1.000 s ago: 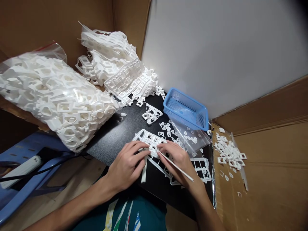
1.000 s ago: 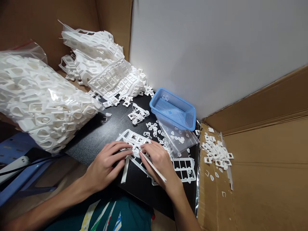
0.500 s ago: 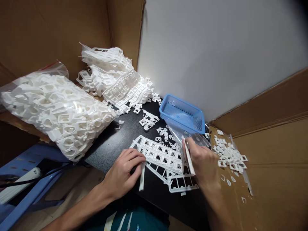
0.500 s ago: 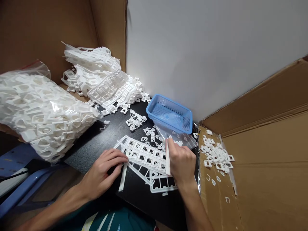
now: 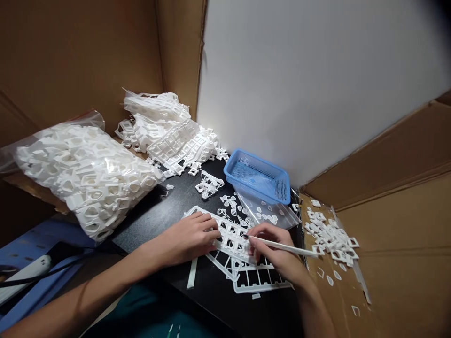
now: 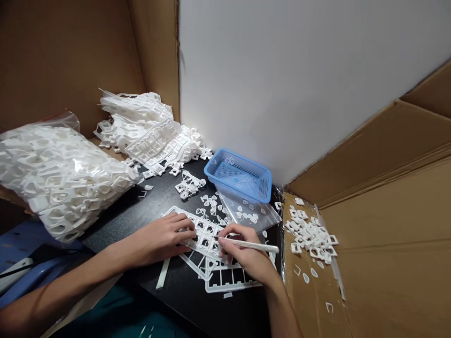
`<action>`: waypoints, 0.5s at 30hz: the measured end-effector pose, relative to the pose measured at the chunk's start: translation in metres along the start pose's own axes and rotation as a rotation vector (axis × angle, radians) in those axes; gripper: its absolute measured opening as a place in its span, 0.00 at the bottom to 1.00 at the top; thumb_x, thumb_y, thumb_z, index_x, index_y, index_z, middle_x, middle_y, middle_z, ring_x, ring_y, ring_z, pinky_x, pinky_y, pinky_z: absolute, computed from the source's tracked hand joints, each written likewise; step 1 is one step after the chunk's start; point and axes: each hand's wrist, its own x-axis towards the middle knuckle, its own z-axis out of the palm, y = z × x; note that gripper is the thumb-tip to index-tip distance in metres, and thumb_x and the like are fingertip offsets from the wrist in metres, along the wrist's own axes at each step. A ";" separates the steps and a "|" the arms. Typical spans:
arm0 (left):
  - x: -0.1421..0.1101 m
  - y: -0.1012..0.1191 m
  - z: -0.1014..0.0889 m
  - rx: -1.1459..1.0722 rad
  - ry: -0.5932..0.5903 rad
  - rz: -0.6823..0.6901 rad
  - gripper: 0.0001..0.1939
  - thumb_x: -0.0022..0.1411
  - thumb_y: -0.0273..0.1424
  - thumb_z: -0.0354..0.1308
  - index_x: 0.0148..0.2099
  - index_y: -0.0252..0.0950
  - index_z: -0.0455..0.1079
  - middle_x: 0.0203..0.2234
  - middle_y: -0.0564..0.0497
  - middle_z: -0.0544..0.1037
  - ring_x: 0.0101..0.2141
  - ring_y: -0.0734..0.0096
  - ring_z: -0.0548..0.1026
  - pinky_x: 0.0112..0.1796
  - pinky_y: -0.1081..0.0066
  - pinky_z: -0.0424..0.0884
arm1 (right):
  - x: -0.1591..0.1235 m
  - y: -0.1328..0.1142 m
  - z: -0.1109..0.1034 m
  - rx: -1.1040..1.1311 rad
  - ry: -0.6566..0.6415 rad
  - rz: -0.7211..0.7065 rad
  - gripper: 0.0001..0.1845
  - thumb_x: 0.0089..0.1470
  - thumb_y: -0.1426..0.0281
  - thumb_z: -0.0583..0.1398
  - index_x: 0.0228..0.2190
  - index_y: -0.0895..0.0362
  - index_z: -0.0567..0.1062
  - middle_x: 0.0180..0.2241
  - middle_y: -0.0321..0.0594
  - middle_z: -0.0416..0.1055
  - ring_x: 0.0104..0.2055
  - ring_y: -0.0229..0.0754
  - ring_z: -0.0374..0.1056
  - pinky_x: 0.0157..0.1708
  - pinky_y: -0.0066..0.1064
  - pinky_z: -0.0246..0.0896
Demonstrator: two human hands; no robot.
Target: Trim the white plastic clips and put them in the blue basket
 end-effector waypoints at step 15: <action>0.014 0.008 -0.022 -0.131 -0.216 -0.080 0.04 0.75 0.29 0.54 0.49 0.38 0.70 0.48 0.45 0.73 0.47 0.57 0.72 0.47 0.60 0.68 | 0.004 0.006 -0.002 0.129 0.237 -0.249 0.07 0.61 0.65 0.68 0.34 0.53 0.76 0.46 0.43 0.80 0.48 0.49 0.77 0.48 0.41 0.73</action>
